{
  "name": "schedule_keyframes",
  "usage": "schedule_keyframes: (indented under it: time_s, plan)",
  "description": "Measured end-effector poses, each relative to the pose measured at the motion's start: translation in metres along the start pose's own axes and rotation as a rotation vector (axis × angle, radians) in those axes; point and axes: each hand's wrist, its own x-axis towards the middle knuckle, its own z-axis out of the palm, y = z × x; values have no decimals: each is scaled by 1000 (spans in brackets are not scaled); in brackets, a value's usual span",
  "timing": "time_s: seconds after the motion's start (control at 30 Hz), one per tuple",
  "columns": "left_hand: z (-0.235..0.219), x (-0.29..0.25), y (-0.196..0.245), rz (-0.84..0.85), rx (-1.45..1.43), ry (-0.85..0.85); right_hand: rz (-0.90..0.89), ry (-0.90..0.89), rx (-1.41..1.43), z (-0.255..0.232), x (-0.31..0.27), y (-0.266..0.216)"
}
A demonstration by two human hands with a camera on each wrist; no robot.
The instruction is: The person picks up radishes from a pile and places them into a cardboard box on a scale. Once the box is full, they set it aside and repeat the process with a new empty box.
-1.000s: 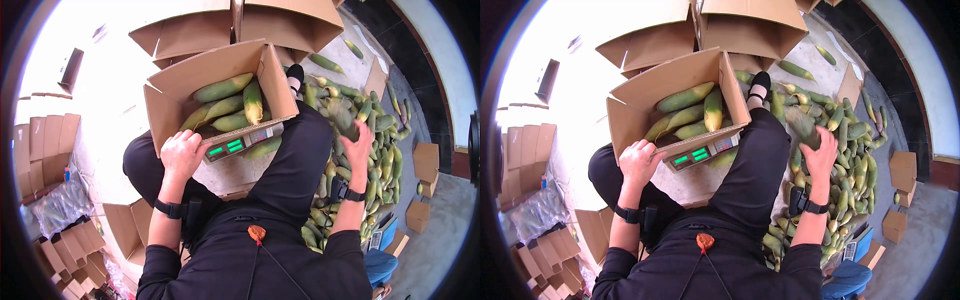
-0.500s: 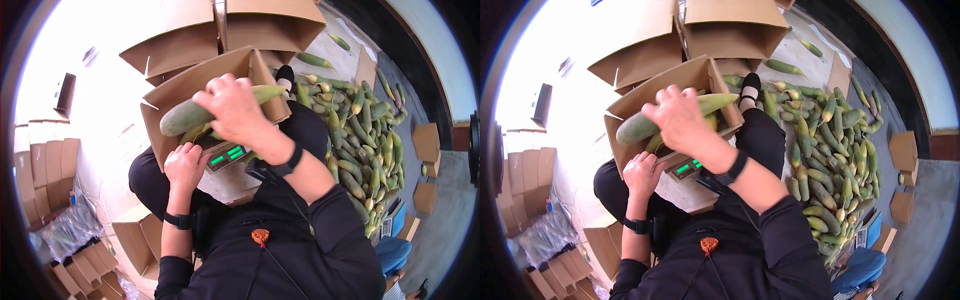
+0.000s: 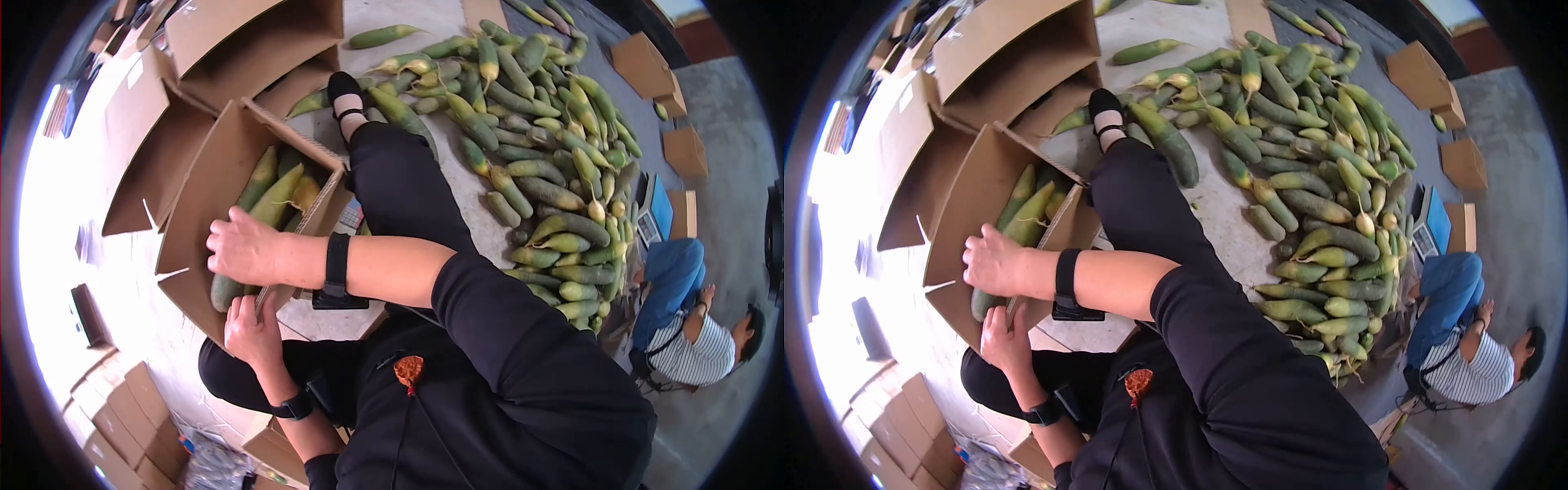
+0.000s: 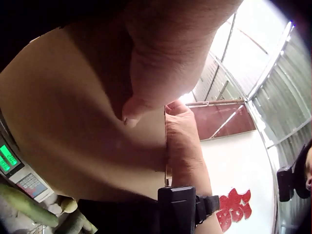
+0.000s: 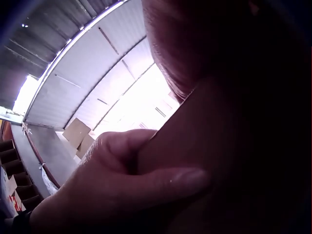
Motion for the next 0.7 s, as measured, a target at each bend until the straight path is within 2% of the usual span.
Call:
schedule_keyframes:
  time_s: [0.07, 0.1, 0.23, 0.27, 0.3, 0.4, 0.43, 0.53, 0.6, 0.67, 0.7]
  plan:
    - [0, 0, 3, 28, 8, 24, 20, 32, 4, -13, -5, 4]
    - [0, -1, 3, -13, 21, -1, 13, 101, 33, -25, -8, 7]
    - [0, -2, 4, -57, 46, -41, 30, 280, 25, -94, -35, 40]
    - [0, -2, 4, -71, 54, -46, 66, 320, 151, -106, -46, 56]
    - [0, -2, 4, -66, 53, -46, 117, 446, 233, -114, -61, 71]
    - [2, -3, 4, -41, 57, -12, 353, 522, 189, -128, -119, 123]
    - [1, -3, 4, -51, 61, -24, 488, 466, 120, -135, -143, 133]
    - [0, -3, 5, -55, 64, -34, 817, 280, -61, -110, -236, 176]
    - [1, -4, 5, -50, 64, -31, 964, 82, -145, -86, -310, 190]
    - [3, -4, 1, -38, 80, -14, 1137, -243, -249, -73, -374, 189]
    - [4, -4, 1, -42, 84, -18, 1221, -322, -294, -68, -404, 188]
